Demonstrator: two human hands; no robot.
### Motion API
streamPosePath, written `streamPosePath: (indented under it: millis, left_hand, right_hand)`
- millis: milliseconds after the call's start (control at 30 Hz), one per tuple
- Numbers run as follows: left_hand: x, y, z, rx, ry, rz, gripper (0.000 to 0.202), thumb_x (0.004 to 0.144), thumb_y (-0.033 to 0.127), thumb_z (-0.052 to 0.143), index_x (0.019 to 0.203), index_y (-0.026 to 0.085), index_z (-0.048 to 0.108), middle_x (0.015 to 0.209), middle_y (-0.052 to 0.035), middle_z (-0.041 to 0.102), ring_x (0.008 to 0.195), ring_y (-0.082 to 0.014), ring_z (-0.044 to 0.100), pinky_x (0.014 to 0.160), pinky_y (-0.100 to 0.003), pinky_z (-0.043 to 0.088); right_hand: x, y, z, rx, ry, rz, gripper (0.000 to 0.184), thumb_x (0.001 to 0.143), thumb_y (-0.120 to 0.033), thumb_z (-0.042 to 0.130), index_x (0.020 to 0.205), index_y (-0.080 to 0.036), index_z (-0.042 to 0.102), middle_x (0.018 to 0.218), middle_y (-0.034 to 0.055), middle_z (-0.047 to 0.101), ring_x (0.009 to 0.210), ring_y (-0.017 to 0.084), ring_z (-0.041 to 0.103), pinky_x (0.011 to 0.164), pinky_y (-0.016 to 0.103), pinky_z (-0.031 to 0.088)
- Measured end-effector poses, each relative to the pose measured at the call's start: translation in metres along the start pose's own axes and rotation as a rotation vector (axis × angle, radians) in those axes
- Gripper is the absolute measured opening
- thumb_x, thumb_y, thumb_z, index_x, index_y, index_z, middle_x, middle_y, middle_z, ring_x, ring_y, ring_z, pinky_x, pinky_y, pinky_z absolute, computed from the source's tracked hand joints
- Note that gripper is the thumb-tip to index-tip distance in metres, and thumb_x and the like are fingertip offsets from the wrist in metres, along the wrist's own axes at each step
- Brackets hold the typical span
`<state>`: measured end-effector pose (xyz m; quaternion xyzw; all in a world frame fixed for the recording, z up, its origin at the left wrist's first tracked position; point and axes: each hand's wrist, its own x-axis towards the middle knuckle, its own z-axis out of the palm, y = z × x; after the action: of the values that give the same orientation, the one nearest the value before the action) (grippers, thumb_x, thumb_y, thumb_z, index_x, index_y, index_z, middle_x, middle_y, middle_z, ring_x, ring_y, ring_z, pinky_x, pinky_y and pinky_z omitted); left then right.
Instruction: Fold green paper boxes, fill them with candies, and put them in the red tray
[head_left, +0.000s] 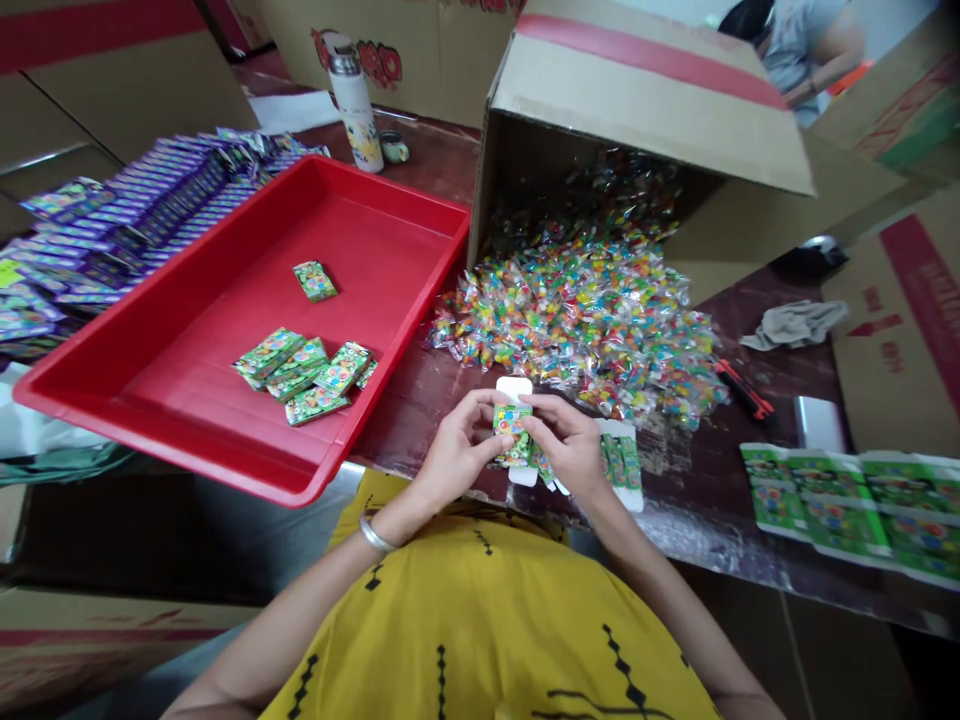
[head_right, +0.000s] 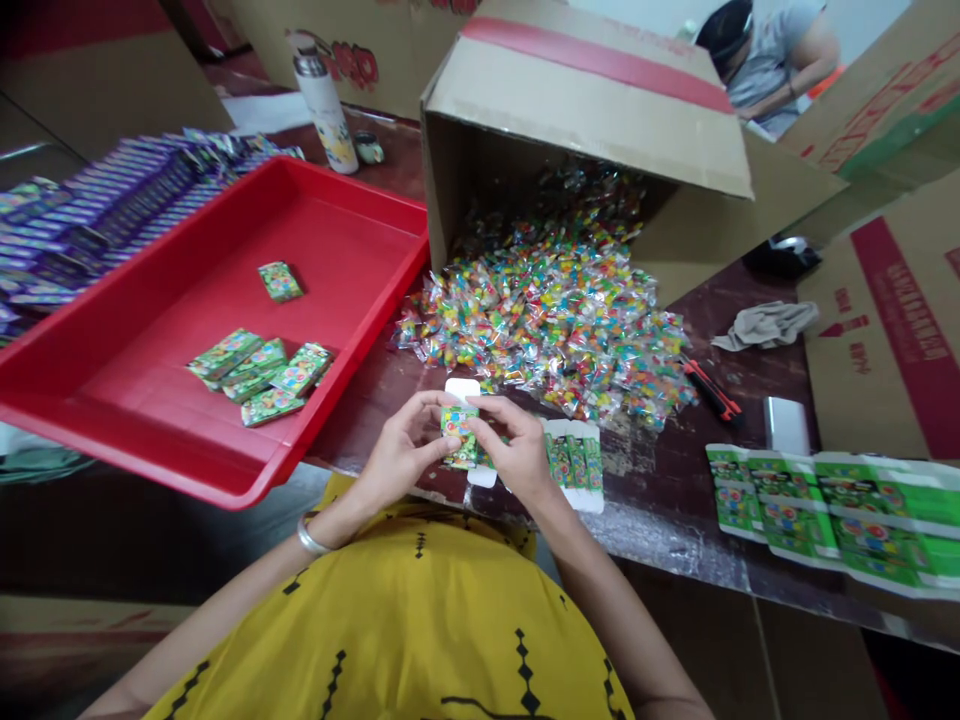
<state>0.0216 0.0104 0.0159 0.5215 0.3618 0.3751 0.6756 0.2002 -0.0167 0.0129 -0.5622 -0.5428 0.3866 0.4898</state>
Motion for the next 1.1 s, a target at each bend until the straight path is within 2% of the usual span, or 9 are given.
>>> streamPosePath:
  millis: [100, 200, 300, 433, 533, 733, 933, 1033, 1100]
  left_hand:
    - [0.0, -0.003, 0.002, 0.002, 0.007, -0.011, 0.029, 0.079, 0.021, 0.072, 0.104, 0.019, 0.057, 0.098, -0.0028, 0.059, 0.091, -0.0152, 0.058, 0.072, -0.022, 0.05]
    - [0.001, -0.004, 0.004, -0.023, 0.049, 0.0, 0.035, 0.079, 0.021, 0.072, 0.108, 0.022, 0.053, 0.102, -0.0026, 0.06, 0.092, -0.0149, 0.059, 0.072, -0.022, 0.05]
    - [0.001, -0.004, 0.004, -0.076, 0.086, -0.007, 0.045, 0.077, 0.022, 0.074, 0.112, 0.025, 0.046, 0.098, -0.0002, 0.059, 0.086, -0.0135, 0.061, 0.068, -0.021, 0.05]
    - [0.0, -0.004, 0.004, 0.008, 0.134, 0.027, 0.044, 0.077, 0.018, 0.074, 0.111, 0.025, 0.047, 0.102, -0.0004, 0.056, 0.092, -0.0144, 0.061, 0.07, -0.021, 0.052]
    - [-0.002, -0.003, 0.003, 0.093, 0.149, 0.081, 0.041, 0.08, 0.017, 0.07, 0.114, 0.025, 0.049, 0.108, -0.0029, 0.057, 0.101, -0.0169, 0.06, 0.078, -0.025, 0.054]
    - [-0.005, 0.003, 0.001, 0.111, 0.036, 0.073, 0.05, 0.084, 0.012, 0.063, 0.13, 0.025, 0.047, 0.107, -0.0042, 0.061, 0.098, -0.0172, 0.062, 0.082, -0.029, 0.055]
    - [-0.004, 0.0, -0.002, 0.185, 0.04, 0.089, 0.037, 0.083, 0.016, 0.066, 0.119, 0.022, 0.059, 0.116, -0.0054, 0.064, 0.104, -0.0182, 0.061, 0.085, -0.027, 0.054]
    - [-0.001, 0.011, -0.014, 0.235, 0.075, 0.109, 0.029, 0.085, 0.018, 0.064, 0.113, 0.019, 0.06, 0.11, -0.0058, 0.067, 0.1, -0.0184, 0.065, 0.085, -0.029, 0.055]
    - [0.003, 0.03, -0.036, 0.354, 0.203, 0.179, 0.03, 0.087, 0.019, 0.062, 0.116, 0.02, 0.059, 0.112, -0.0061, 0.066, 0.095, -0.0179, 0.067, 0.083, -0.031, 0.057]
  right_hand:
    - [0.0, 0.002, 0.005, -0.107, 0.063, -0.112, 0.011, 0.088, -0.032, 0.064, 0.084, -0.024, 0.071, 0.103, 0.0063, 0.068, 0.093, 0.022, 0.066, 0.081, 0.035, 0.054]
    - [0.004, 0.0, 0.007, -0.034, 0.081, -0.13, 0.006, 0.087, -0.029, 0.066, 0.091, -0.024, 0.067, 0.105, 0.0061, 0.068, 0.095, 0.021, 0.066, 0.081, 0.035, 0.054]
    - [0.008, -0.006, 0.009, 0.137, 0.084, -0.063, 0.022, 0.085, -0.028, 0.069, 0.106, -0.026, 0.06, 0.095, 0.0032, 0.07, 0.09, 0.019, 0.066, 0.081, 0.034, 0.054]
    - [0.016, -0.012, 0.009, 0.175, -0.014, 0.041, 0.015, 0.079, -0.031, 0.075, 0.082, -0.022, 0.063, 0.085, 0.0015, 0.066, 0.081, 0.017, 0.063, 0.072, 0.028, 0.052]
    - [0.023, -0.01, 0.005, 0.178, -0.06, 0.148, 0.021, 0.072, -0.033, 0.082, 0.081, -0.021, 0.066, 0.083, 0.0012, 0.066, 0.076, 0.017, 0.061, 0.068, 0.028, 0.05]
    - [0.034, -0.003, -0.001, 0.231, -0.103, 0.19, 0.021, 0.074, -0.034, 0.08, 0.069, -0.02, 0.066, 0.075, 0.0005, 0.066, 0.069, 0.015, 0.059, 0.066, 0.028, 0.048]
    - [0.026, -0.017, 0.003, 0.026, -0.163, -0.053, 0.02, 0.09, -0.032, 0.063, 0.075, -0.02, 0.067, 0.09, 0.0035, 0.068, 0.086, 0.018, 0.063, 0.08, 0.032, 0.048]
    - [0.024, -0.019, -0.01, -0.041, -0.238, -0.039, 0.017, 0.092, -0.034, 0.061, 0.102, -0.023, 0.068, 0.112, 0.0059, 0.067, 0.101, 0.02, 0.063, 0.078, 0.031, 0.05]
    - [0.022, -0.015, -0.027, -0.113, -0.172, 0.007, 0.029, 0.091, -0.036, 0.062, 0.118, -0.025, 0.062, 0.116, 0.0067, 0.065, 0.098, 0.021, 0.063, 0.07, 0.029, 0.052]
